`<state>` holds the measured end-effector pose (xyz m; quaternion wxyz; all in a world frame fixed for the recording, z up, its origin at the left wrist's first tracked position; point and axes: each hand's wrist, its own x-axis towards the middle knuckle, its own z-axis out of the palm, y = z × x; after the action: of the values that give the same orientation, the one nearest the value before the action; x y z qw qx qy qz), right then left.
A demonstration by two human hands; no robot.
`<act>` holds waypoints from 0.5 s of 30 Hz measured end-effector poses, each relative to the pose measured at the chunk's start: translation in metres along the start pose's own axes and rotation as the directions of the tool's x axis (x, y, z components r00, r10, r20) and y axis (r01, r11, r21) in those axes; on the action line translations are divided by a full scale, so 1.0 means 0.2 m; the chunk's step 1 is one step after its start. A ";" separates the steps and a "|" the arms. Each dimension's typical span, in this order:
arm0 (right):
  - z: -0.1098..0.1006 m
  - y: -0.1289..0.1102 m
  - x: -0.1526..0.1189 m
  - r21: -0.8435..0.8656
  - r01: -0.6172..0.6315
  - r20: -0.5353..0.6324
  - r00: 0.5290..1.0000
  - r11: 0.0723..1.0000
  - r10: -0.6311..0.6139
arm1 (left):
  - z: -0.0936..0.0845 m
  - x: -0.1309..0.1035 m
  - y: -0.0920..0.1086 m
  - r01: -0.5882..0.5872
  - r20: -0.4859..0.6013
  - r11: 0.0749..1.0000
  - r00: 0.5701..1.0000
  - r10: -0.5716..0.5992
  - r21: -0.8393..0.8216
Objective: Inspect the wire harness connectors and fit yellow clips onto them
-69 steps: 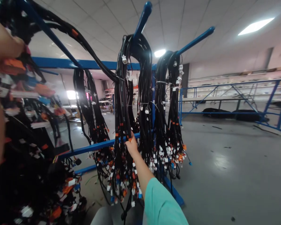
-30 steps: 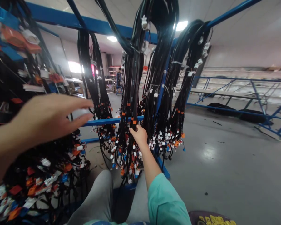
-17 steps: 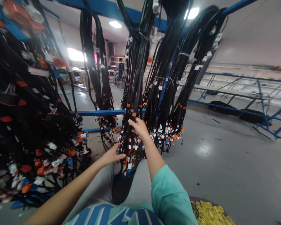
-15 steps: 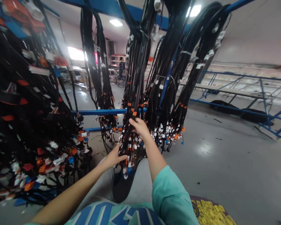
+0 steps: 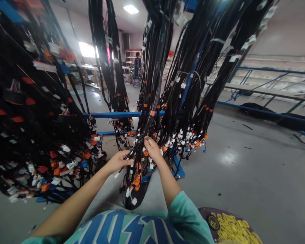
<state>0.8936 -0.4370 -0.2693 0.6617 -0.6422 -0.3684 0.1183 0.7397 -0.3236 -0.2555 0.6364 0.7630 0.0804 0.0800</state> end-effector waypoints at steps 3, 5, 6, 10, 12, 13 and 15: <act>0.04 0.02 -0.08 0.163 -0.131 0.060 0.991 0.978 0.123 | 0.00 0.00 0.09 0.068 0.021 0.979 0.998 -0.065 -0.194; 0.09 0.02 -0.14 0.331 -0.277 0.209 0.954 0.902 0.216 | -0.01 0.03 0.16 0.075 -0.005 0.955 0.997 -0.080 -0.285; 0.11 0.01 -0.17 0.401 -0.337 0.267 0.932 0.852 0.243 | -0.02 0.05 0.20 0.079 -0.022 0.943 0.996 -0.091 -0.322; 0.19 -0.09 -0.17 0.602 -0.402 0.263 0.916 0.690 0.304 | -0.05 0.18 0.35 0.165 -0.041 0.877 0.978 -0.205 -0.451; 0.19 -0.15 -0.12 0.667 -0.420 0.253 0.904 0.615 0.343 | -0.05 0.26 0.43 0.217 -0.029 0.852 0.965 -0.261 -0.476; 0.18 -0.17 -0.09 0.690 -0.428 0.255 0.898 0.583 0.358 | -0.05 0.30 0.47 0.241 -0.024 0.845 0.958 -0.286 -0.478; 0.15 -0.22 -0.03 0.719 -0.437 0.259 0.890 0.541 0.374 | -0.06 0.37 0.54 0.291 0.008 0.832 0.945 -0.327 -0.472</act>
<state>0.8565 -0.4245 -0.2330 0.8087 -0.3665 -0.1497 0.4350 0.8120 -0.3149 -0.1462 0.8022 0.5607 0.2041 0.0210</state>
